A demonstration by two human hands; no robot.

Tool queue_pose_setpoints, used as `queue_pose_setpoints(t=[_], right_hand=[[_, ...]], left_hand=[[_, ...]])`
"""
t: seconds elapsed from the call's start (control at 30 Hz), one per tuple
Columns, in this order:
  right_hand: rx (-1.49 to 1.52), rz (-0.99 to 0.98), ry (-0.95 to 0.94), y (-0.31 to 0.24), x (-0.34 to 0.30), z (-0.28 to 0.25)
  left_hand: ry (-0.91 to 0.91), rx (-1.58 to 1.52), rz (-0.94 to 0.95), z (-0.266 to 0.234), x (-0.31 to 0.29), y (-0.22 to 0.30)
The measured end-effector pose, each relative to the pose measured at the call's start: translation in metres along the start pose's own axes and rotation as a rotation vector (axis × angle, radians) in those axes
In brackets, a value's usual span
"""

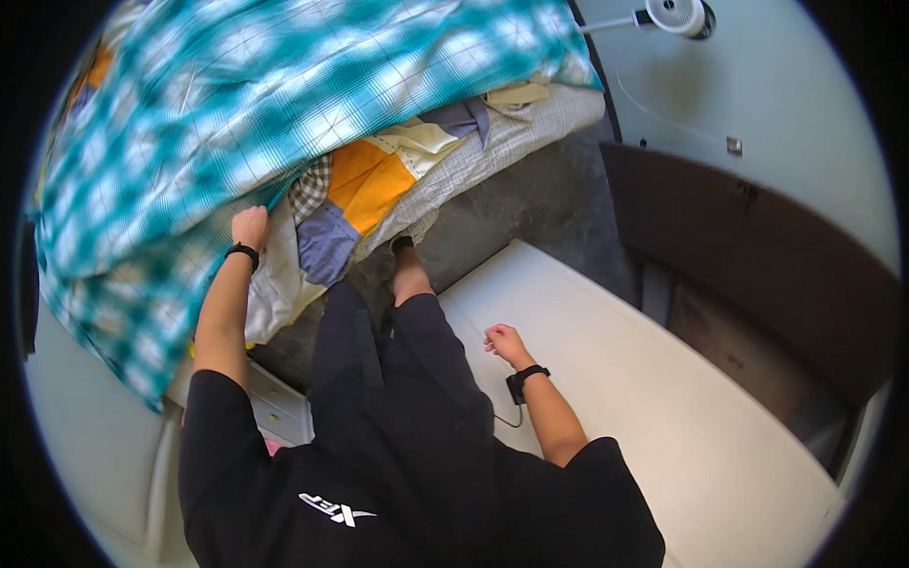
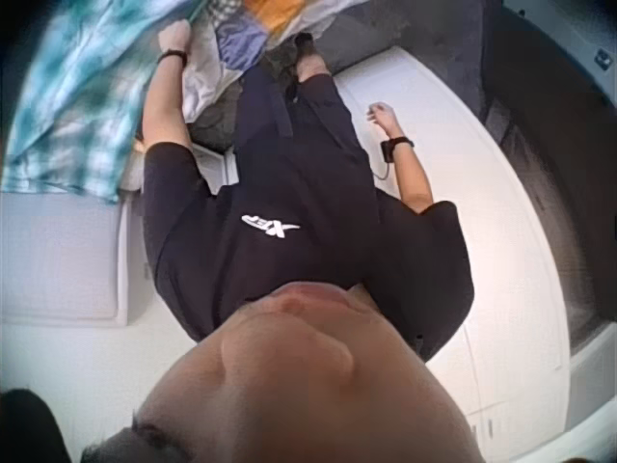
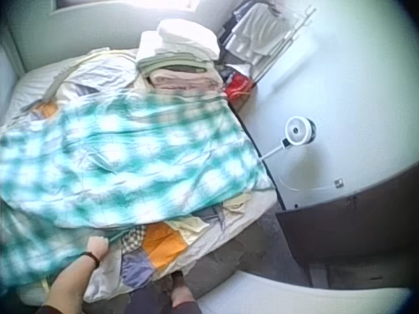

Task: The person folds a white comforter and places it on a stack of linens, then shakes out a green and white plaid duvet cover to spread it over the bed.

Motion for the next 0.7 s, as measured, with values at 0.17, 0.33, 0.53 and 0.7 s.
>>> queue_pose_setpoints(t=[0.17,0.33,0.53,0.7], right_hand=[[-0.039,-0.064,-0.010,-0.038,0.019,-0.046],[-0.210,-0.164,-0.032,-0.040,0.070,-0.080],[0.167,-0.363,0.147,-0.098,0.070,-0.160],[0.035,-0.484,0.128,-0.080,0.092,-0.174]], left_hand=[[-0.097,0.043,0.182,0.058,-0.104,0.081],[-0.842,0.079,-0.323,0.124,-0.162,0.132],[-0.489,-0.350,-0.128,0.048,-0.100,0.242],[-0.485,-0.471,-0.111,-0.022,-0.005,0.307]])
Point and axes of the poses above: each hand's wrist, its own x-axis towards the middle knuckle, its own z-axis out of the palm, y = z × x, the point moved 6 cm from there along x, towards the middle knuckle
